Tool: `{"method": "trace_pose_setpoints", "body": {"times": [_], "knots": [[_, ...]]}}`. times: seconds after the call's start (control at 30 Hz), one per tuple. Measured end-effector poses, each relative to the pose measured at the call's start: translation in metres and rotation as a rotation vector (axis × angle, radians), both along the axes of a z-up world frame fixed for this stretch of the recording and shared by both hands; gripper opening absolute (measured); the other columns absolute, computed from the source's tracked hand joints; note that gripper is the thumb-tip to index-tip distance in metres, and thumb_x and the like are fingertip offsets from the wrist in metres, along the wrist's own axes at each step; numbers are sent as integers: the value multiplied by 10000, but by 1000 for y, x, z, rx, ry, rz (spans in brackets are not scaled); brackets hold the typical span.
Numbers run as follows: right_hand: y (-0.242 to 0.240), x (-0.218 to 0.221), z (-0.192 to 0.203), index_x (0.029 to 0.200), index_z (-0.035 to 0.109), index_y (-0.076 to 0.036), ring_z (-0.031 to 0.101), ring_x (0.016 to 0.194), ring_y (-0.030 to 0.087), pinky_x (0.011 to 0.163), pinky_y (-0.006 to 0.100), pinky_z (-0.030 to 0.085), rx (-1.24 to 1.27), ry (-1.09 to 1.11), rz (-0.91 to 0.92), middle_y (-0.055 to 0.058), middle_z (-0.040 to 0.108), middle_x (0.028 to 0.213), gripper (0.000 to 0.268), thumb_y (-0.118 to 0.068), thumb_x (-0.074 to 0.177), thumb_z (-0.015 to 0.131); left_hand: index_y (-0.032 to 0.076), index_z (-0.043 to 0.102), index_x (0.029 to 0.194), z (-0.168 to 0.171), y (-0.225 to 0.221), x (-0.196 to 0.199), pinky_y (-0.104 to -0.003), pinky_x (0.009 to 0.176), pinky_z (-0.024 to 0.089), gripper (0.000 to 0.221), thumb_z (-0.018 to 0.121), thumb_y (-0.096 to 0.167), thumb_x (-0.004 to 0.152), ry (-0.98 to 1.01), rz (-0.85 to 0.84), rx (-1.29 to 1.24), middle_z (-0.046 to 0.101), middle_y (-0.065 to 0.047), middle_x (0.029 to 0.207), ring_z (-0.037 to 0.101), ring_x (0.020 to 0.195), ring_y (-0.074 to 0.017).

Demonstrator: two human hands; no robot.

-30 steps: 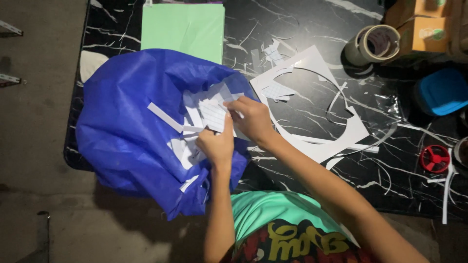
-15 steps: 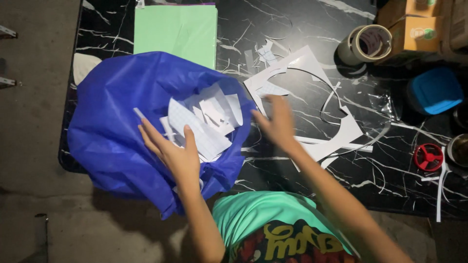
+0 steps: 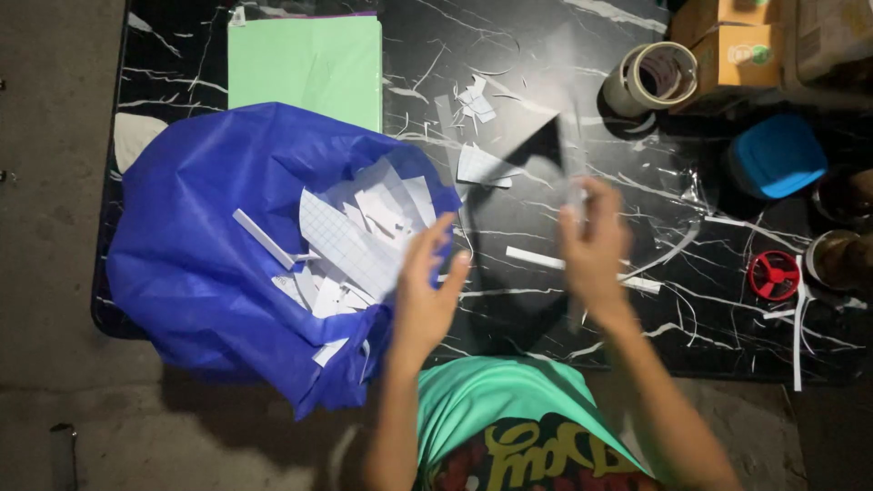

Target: Gathering and placing paper scraps into a blue bag on a desk.

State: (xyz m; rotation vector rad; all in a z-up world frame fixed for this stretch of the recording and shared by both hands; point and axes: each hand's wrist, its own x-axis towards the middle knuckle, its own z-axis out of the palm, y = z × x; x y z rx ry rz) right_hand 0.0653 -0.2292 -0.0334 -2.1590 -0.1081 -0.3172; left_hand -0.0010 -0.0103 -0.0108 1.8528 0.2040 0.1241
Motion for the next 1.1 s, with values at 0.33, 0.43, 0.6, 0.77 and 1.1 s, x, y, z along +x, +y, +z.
{"method": "trace_pose_setpoints", "body": {"times": [0.33, 0.43, 0.6, 0.77, 1.1], "knots": [[-80, -28, 49, 1491, 473, -32, 495, 618, 89, 613, 307, 494, 1038, 240, 124, -6, 501, 779, 428, -287, 1147, 466, 42, 496, 1475, -81, -30, 46, -292, 918, 521, 514, 667, 229, 1028, 150, -330, -540, 701, -178, 1187, 672, 1027, -182], [-92, -29, 20, 1478, 478, -33, 494, 611, 96, 599, 320, 492, 919, 198, 48, -2, 491, 769, 407, -303, 1174, 464, 32, 590, 1369, -42, -35, 40, -291, 830, 539, 429, 712, 173, 982, 40, -260, -299, 792, -152, 993, 703, 904, -162], [-91, -28, -4, 1364, 484, -67, 534, 612, 120, 624, 352, 550, 866, 174, 27, 13, 522, 770, 328, -319, 1156, 462, 51, 569, 1337, -22, -32, 35, -299, 647, 619, 425, 716, 130, 945, 84, -156, -300, 787, -94, 1013, 778, 747, -163], [-103, -15, -26, 1355, 508, -49, 662, 735, 194, 676, 386, 590, 809, 379, -26, 79, 612, 877, 355, -323, 1132, 471, 50, 486, 1435, -36, -20, 32, -301, 666, 608, 567, 731, 97, 925, 78, -210, -453, 782, -137, 1024, 774, 747, -194], [-81, -33, -47, 1433, 534, -38, 694, 1023, 287, 844, 425, 601, 534, 794, -11, 182, 695, 1134, 595, -131, 881, 736, 11, 427, 1442, -109, -7, 35, -297, 777, 613, 739, 793, -16, 801, 136, -132, -686, 760, -153, 1097, 753, 908, -186]]}}
